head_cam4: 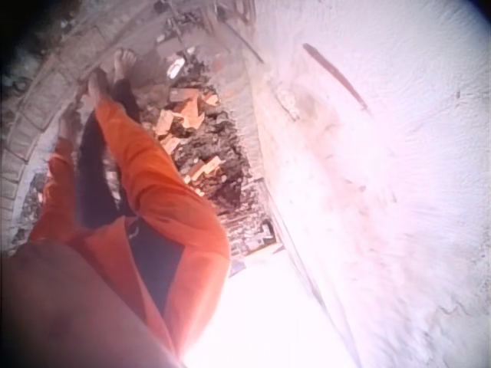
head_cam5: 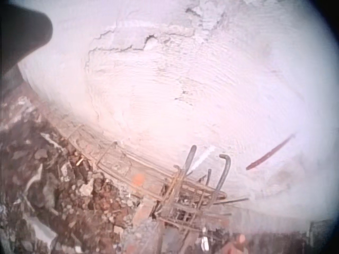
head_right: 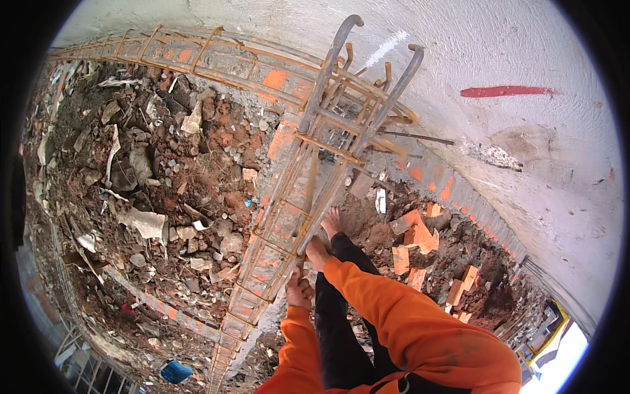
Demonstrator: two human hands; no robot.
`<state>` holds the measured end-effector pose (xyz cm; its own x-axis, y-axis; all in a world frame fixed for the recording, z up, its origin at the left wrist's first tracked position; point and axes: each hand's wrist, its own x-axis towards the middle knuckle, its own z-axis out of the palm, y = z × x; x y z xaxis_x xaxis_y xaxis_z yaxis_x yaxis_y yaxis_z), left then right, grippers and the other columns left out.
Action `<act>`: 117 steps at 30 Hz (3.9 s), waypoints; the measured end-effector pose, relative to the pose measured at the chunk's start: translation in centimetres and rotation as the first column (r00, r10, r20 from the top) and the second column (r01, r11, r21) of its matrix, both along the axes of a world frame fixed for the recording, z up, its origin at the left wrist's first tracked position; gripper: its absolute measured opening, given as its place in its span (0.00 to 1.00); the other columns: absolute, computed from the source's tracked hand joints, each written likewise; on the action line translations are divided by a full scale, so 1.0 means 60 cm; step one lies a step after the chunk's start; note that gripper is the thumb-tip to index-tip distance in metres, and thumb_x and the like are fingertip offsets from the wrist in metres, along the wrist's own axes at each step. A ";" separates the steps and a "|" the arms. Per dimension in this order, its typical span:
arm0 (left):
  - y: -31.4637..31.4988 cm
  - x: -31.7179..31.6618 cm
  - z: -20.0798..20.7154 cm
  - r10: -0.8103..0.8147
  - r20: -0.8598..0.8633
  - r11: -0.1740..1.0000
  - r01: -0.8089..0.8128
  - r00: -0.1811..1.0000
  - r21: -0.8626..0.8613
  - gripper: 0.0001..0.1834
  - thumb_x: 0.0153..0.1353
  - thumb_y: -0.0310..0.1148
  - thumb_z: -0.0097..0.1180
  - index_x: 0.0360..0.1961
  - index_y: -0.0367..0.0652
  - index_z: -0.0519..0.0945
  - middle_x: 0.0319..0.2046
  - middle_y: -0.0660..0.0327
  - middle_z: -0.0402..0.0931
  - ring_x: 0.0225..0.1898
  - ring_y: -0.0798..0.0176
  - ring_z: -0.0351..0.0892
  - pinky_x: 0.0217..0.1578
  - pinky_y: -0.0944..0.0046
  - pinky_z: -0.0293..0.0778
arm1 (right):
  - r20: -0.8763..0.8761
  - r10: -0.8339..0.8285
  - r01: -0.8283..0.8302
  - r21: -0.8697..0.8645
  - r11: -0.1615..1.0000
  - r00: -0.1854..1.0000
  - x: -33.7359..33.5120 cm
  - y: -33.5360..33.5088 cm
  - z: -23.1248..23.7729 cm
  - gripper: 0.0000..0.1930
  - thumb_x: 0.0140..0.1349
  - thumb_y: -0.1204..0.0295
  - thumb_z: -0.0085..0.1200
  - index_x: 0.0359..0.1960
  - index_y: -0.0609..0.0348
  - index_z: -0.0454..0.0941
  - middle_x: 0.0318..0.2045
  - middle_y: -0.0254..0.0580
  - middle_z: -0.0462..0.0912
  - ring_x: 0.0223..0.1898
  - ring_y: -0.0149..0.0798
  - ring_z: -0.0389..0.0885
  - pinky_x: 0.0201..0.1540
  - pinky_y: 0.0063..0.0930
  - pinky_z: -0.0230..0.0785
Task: The person assembles a rebar cage by hand, bending and positioning steel rods into a grid-like structure. They use a long metal bar to pry and align the rods, then secure them by hand. The work takes place on a debris-covered floor next to a concrete wall.
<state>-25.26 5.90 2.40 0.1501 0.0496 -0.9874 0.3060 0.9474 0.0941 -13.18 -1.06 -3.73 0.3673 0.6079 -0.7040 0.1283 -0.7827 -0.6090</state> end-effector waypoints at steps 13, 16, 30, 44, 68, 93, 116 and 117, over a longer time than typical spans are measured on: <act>-0.021 -0.001 -0.008 -0.358 -0.077 0.932 0.351 0.931 -0.091 0.17 0.64 0.50 0.47 0.26 0.50 0.72 0.09 0.73 0.54 0.08 0.75 0.49 0.10 0.70 0.50 | -0.480 -0.809 0.763 -0.643 0.063 -0.338 0.012 0.033 0.099 0.17 0.65 0.53 0.49 0.37 0.54 0.75 0.17 0.29 0.68 0.12 0.27 0.62 0.14 0.19 0.60; -0.027 -0.027 0.010 -0.752 -0.109 0.654 0.757 0.651 0.009 0.16 0.62 0.44 0.49 0.36 0.41 0.78 0.14 0.65 0.68 0.11 0.69 0.66 0.12 0.69 0.66 | -0.555 -0.780 0.810 -0.576 0.108 -0.290 -0.024 -0.020 0.069 0.16 0.65 0.54 0.50 0.40 0.54 0.78 0.16 0.28 0.66 0.12 0.26 0.60 0.14 0.18 0.56; 0.139 0.086 0.326 -0.600 -0.646 -0.407 0.516 0.472 0.754 0.33 0.48 0.50 0.68 0.47 0.37 0.73 0.43 0.51 0.72 0.43 0.52 0.71 0.45 0.53 0.69 | -0.462 -0.812 0.794 -0.608 -0.004 -0.357 -0.105 -0.013 0.061 0.17 0.62 0.53 0.54 0.25 0.51 0.70 0.15 0.31 0.70 0.13 0.27 0.67 0.15 0.22 0.58; 0.240 0.181 0.253 -0.891 -0.448 -0.220 0.795 0.072 0.565 0.55 0.27 0.64 0.73 0.46 0.30 0.65 0.38 0.50 0.73 0.39 0.51 0.76 0.40 0.56 0.73 | -0.412 -0.819 0.773 -0.632 -0.060 -0.400 -0.079 0.020 0.124 0.21 0.60 0.48 0.53 0.17 0.44 0.64 0.10 0.19 0.55 0.07 0.22 0.47 0.10 0.19 0.40; 0.222 0.227 0.187 -0.888 -0.421 -0.084 0.839 0.182 0.538 0.41 0.23 0.65 0.74 0.20 0.38 0.69 0.17 0.57 0.70 0.21 0.59 0.69 0.28 0.58 0.70 | -0.459 -0.868 0.778 -0.609 0.153 -0.189 0.071 -0.038 0.285 0.13 0.52 0.81 0.56 0.23 0.48 0.64 0.14 0.23 0.58 0.10 0.21 0.54 0.11 0.20 0.46; 0.217 0.231 0.169 -0.859 -0.399 0.145 0.899 0.322 0.413 0.35 0.46 0.65 0.60 0.17 0.38 0.75 0.14 0.51 0.69 0.20 0.52 0.70 0.27 0.55 0.69 | -0.462 -0.881 0.616 -0.725 0.308 -0.103 0.313 -0.030 0.371 0.15 0.55 0.80 0.52 0.20 0.46 0.60 0.15 0.21 0.54 0.12 0.19 0.54 0.13 0.17 0.43; 0.202 0.220 0.119 -0.863 -0.409 0.071 0.872 0.297 0.484 0.32 0.51 0.56 0.62 0.12 0.35 0.71 0.09 0.53 0.61 0.14 0.57 0.57 0.21 0.56 0.61 | -0.355 -0.920 0.837 -0.544 0.060 -0.164 0.042 0.004 0.223 0.14 0.62 0.67 0.55 0.23 0.48 0.62 0.11 0.22 0.57 0.07 0.20 0.53 0.07 0.20 0.45; 0.202 0.230 0.132 -0.866 -0.386 0.084 0.854 0.318 0.514 0.32 0.52 0.56 0.61 0.12 0.35 0.71 0.09 0.52 0.62 0.15 0.57 0.58 0.21 0.56 0.61 | -0.352 -0.921 0.849 -0.526 0.047 -0.167 0.035 0.006 0.217 0.14 0.62 0.68 0.54 0.22 0.48 0.61 0.11 0.22 0.57 0.07 0.20 0.53 0.07 0.20 0.45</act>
